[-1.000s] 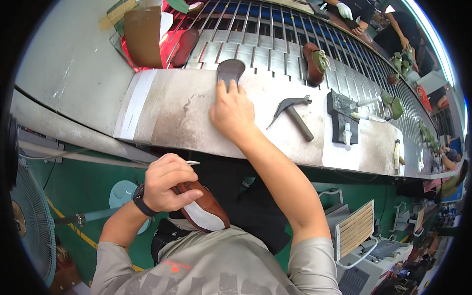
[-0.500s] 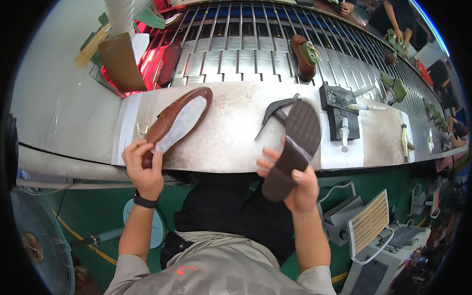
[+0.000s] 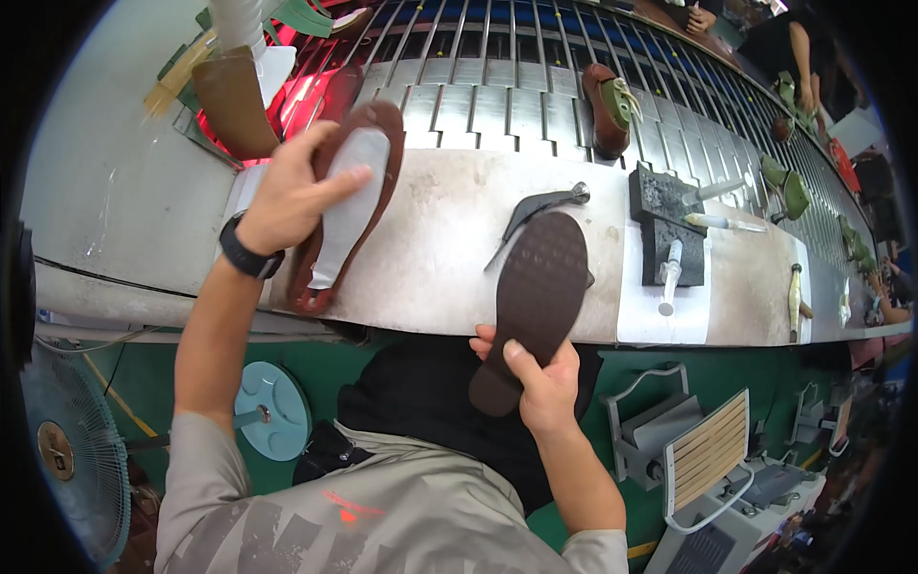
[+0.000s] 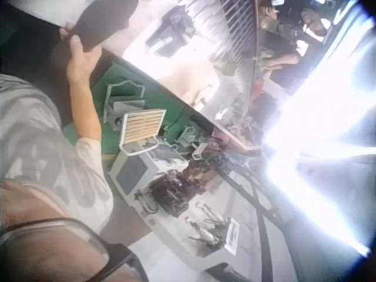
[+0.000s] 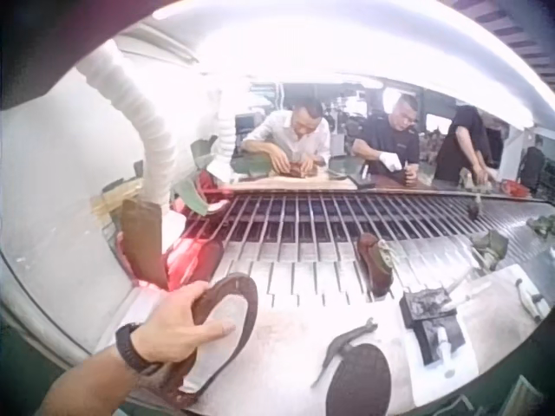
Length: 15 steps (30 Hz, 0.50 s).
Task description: The person picks up a leather shoe upper and a sole from a conveyor, aligns them, and hammers the bottom of the shoe and the heel to secure the attachment while holding the shoe against their lap.
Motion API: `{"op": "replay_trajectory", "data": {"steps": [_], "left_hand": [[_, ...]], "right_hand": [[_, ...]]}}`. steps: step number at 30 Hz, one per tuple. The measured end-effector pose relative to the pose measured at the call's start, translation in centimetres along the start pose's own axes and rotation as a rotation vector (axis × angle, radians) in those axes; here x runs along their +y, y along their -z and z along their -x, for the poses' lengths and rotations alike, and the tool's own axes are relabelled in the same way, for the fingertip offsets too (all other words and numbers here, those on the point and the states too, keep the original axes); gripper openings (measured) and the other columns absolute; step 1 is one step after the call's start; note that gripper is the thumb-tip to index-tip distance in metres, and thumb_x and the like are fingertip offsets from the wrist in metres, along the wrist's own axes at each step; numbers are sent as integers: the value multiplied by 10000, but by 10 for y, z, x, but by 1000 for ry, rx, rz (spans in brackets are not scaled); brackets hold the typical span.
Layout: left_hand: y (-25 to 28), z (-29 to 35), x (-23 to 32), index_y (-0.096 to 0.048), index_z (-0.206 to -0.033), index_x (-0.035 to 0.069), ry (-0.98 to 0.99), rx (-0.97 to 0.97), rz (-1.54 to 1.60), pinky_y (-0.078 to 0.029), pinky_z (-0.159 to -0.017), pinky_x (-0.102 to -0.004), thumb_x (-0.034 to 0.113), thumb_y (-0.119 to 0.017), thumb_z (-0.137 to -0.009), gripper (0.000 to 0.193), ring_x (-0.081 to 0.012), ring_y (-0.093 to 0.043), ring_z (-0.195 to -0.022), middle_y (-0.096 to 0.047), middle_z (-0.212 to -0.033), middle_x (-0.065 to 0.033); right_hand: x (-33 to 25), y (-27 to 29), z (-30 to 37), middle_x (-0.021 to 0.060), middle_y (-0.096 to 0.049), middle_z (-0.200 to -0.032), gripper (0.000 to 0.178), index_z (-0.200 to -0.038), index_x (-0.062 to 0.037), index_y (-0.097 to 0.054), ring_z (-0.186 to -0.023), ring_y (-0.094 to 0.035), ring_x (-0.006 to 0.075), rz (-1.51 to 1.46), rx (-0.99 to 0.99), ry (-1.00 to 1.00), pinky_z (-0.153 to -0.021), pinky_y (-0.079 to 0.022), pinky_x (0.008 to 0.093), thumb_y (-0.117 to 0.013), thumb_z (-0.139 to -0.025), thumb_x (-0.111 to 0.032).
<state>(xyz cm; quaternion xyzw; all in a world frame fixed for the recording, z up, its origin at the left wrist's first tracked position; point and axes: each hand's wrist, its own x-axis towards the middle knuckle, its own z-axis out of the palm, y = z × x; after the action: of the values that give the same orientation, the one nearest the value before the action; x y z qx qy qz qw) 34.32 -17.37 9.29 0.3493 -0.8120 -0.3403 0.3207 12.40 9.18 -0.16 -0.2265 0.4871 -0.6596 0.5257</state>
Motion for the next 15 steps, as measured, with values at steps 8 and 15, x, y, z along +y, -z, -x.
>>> {"op": "replay_trajectory", "data": {"steps": [8,15], "left_hand": [[4,9,14,-558,-1354,-26,-148,-33,1000,-588,-1018,-452,138,-601,-1062,337,-330,-716,-1175,-724,-1252,-255],[-5,9,39,-592,-1296,-47,-342,-119,817,-608,-988,-452,286,-621,-1096,390,-319,-729,-1166,-735,-1223,-228]], "right_hand": [[-25,-52,15,255,-754,-1074,399,-1246,115,-632,-974,-779,364,-12,-231,125,-878,-672,530,-711,-1038,-217],[-53,-102,-6,207,-757,-1165,240,-1233,108,-688,-1040,-747,255,56,-470,185,-919,-622,408,-646,-1056,-48]]}}
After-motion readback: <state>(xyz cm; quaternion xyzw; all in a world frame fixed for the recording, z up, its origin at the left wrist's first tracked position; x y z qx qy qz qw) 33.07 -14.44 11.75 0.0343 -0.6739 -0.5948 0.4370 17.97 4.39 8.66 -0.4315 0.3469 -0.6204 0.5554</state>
